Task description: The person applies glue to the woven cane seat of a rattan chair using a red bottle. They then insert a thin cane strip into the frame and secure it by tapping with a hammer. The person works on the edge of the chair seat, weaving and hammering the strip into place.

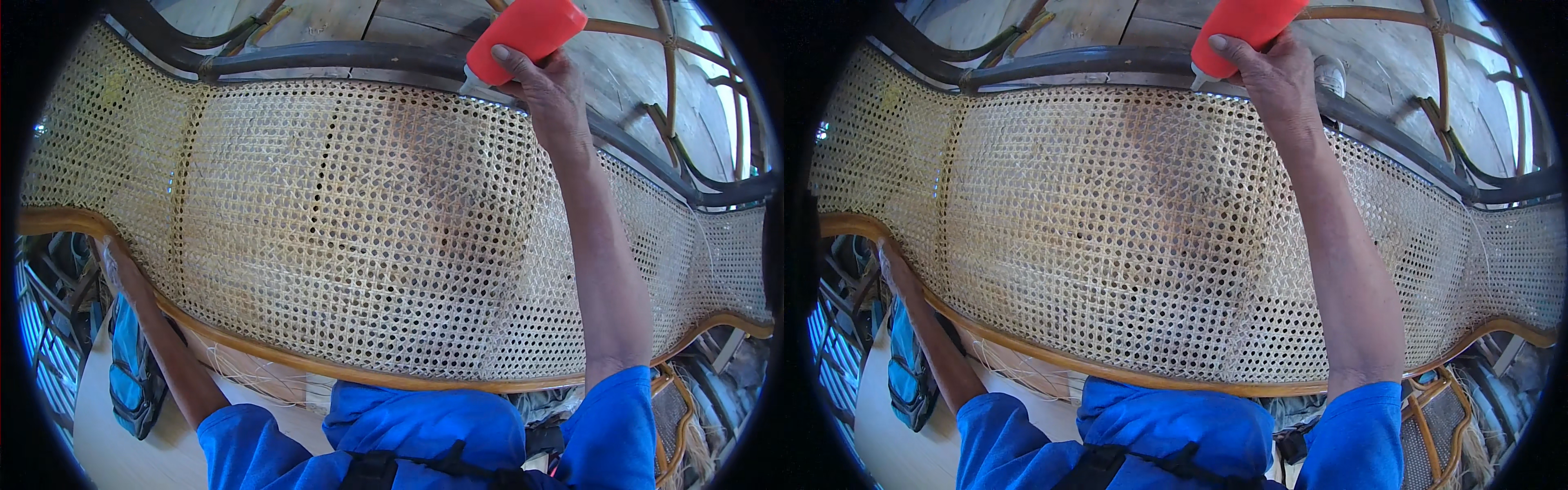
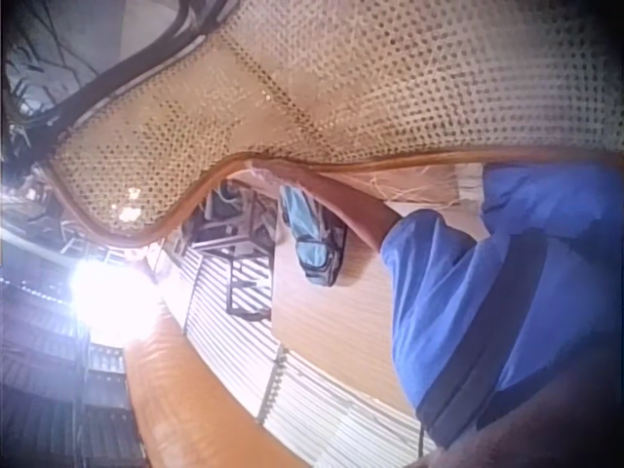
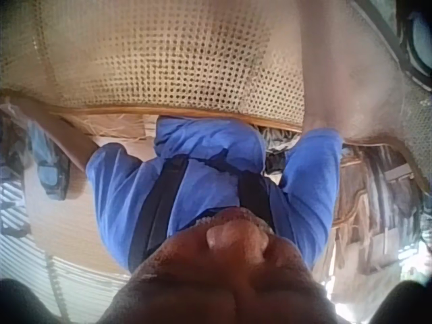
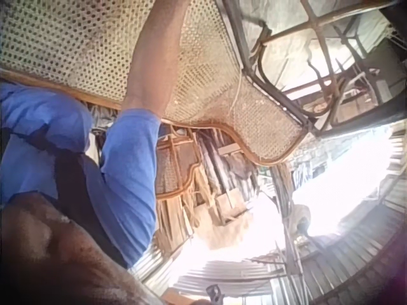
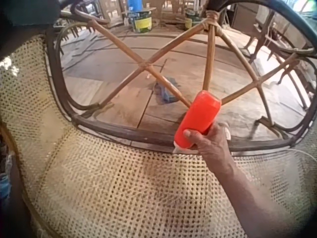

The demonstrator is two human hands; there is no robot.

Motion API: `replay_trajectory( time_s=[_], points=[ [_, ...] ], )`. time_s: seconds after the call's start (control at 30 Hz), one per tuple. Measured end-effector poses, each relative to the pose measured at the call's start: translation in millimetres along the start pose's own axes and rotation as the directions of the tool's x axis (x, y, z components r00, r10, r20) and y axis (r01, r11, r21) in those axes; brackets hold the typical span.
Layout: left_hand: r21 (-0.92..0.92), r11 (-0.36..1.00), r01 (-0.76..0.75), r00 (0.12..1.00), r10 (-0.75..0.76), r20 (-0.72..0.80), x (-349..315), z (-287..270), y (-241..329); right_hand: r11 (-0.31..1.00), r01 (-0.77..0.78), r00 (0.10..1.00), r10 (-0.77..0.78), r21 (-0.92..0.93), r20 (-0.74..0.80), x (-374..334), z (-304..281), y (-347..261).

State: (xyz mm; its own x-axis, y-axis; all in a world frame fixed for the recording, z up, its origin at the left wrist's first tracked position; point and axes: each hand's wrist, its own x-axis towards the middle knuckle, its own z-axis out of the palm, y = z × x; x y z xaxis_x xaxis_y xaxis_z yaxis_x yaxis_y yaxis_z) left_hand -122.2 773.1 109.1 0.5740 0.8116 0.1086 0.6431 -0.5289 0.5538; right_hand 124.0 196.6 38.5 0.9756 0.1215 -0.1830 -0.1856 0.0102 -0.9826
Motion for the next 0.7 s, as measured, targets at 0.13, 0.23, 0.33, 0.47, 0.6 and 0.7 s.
replay_trajectory(
  time_s=[0.13, 0.23, 0.33, 0.47, 0.6, 0.7],
  points=[
    [0.004, 1.0, 0.014, 1.0, -0.014, -0.01, -5.9, 2.2, 6.9, 0.999, -0.001, 1.0, 0.0, -0.04, -0.018, -2.4, 5.2, 2.3],
    [0.039, 0.999, 0.003, 0.999, -0.002, -0.033, -12.3, 3.0, 16.3, 0.996, 0.015, 1.0, -0.017, -0.083, -0.025, -3.0, 10.0, 1.7],
    [0.075, 0.997, 0.007, 0.999, -0.004, -0.043, -17.2, 3.8, 25.0, 0.959, -0.014, 1.0, 0.006, -0.282, -0.028, -0.6, 9.8, 0.6],
    [0.075, 0.996, -0.056, 0.996, 0.062, -0.07, -19.7, 7.2, 28.4, 0.916, 0.009, 0.999, 0.011, -0.402, 0.048, 3.0, 8.4, 2.0],
    [-0.042, 0.999, 0.005, 1.0, -0.006, -0.024, -17.0, 7.5, 25.1, 0.976, 0.172, 0.981, -0.158, -0.133, 0.114, 5.4, 19.4, 7.5],
    [0.001, 1.0, 0.01, 0.999, -0.01, -0.035, -12.7, 6.6, 22.2, 0.978, -0.046, 0.998, 0.055, 0.202, -0.041, 2.1, 14.5, 4.1]
  ],
)
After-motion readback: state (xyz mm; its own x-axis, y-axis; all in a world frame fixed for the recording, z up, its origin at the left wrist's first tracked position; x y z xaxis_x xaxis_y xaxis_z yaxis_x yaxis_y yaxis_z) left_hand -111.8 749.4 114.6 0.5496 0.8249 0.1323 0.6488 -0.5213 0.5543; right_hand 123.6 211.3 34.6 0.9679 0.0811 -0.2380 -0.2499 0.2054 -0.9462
